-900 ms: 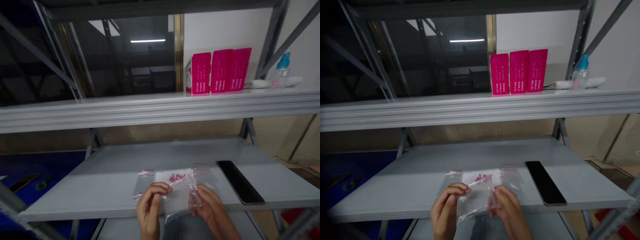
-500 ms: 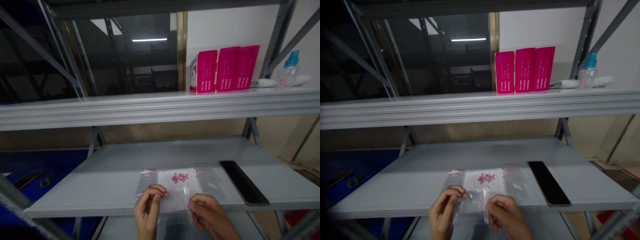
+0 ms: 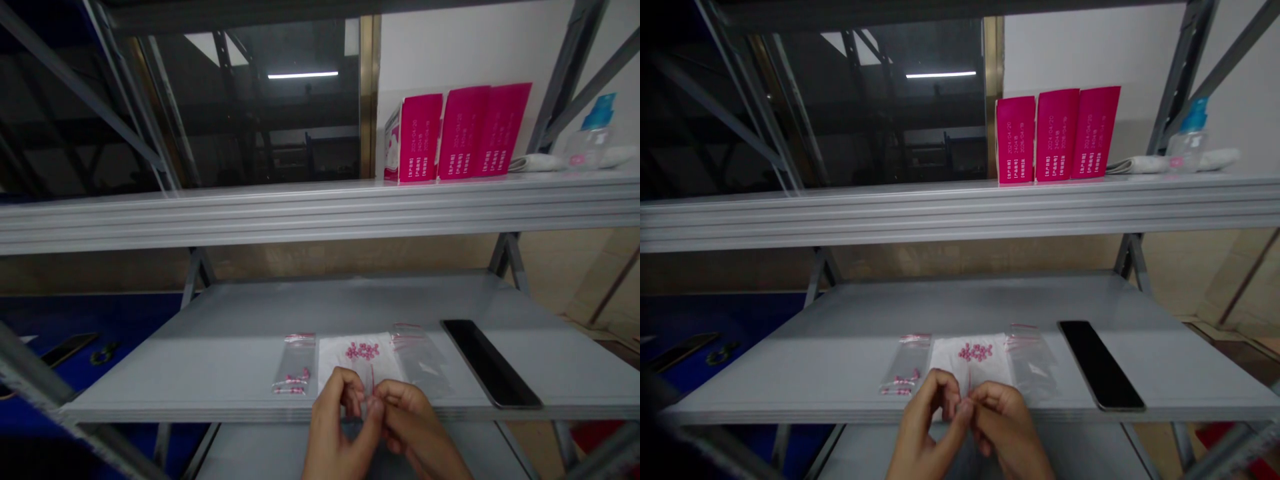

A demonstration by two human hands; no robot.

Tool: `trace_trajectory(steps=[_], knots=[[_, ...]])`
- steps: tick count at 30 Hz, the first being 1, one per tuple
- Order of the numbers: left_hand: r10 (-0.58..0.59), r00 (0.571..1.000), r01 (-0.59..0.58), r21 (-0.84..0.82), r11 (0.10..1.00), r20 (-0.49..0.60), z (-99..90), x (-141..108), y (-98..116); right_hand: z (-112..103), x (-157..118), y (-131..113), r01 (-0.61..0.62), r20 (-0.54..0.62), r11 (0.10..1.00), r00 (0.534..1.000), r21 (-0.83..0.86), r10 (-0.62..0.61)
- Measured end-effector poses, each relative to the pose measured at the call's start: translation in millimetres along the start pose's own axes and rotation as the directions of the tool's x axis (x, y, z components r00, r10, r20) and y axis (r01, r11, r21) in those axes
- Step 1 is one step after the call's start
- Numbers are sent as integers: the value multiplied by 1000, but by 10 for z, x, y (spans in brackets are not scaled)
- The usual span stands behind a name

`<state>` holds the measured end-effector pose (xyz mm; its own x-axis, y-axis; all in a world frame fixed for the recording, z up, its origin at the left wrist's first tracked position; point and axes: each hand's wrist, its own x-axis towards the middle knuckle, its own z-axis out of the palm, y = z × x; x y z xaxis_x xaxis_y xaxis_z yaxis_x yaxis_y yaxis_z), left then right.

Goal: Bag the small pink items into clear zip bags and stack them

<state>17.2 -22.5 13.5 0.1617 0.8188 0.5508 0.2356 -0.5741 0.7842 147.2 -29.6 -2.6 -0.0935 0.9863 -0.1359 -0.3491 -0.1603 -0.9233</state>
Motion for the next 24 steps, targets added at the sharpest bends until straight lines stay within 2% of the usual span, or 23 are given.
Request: trace_trajectory(steps=[2, 3, 6, 8, 11, 14, 16, 18, 21, 24], knots=[[-163, 981, 179, -166, 970, 104, 45, 6, -52, 17, -7, 3, -3, 62, 1000, 998, -14, 4], [-204, 968, 234, -226, 946, 149, 51, 12, -78, 13, -12, 3, -2, 91, 1000, 996, -25, 4], [-229, 949, 289, -311, 905, 215, 36, 18, -129, -18, -23, -6, 12, 145, 999, 989, -39, -6], [-224, 949, 284, -288, 914, 223, 20, 9, -142, -36, -25, -11, 20, 156, 999, 988, -31, -15], [-205, 957, 235, -138, 962, 206, 3, -9, -151, -33, -22, -9, 37, 137, 997, 990, -60, -29], [-127, 979, 120, 56, 991, 160, -13, -17, -163, 8, -21, -13, 143, 66, 964, 989, -222, -132], [-66, 990, 47, 149, 988, 127, -22, -19, -169, 47, -29, -26, 245, 18, 902, 967, -356, -256], [-39, 994, 17, 203, 979, 105, -26, -22, -173, 81, -40, -36, 293, 0, 850, 945, -438, -326], [-32, 997, 15, 251, 968, 66, -33, -31, -176, 93, -43, -27, 292, -44, 818, 932, -496, -360], [10, 1000, -11, 298, 955, 7, -61, -33, -157, 57, -25, -1, 295, -146, 777, 885, -556, -442]])
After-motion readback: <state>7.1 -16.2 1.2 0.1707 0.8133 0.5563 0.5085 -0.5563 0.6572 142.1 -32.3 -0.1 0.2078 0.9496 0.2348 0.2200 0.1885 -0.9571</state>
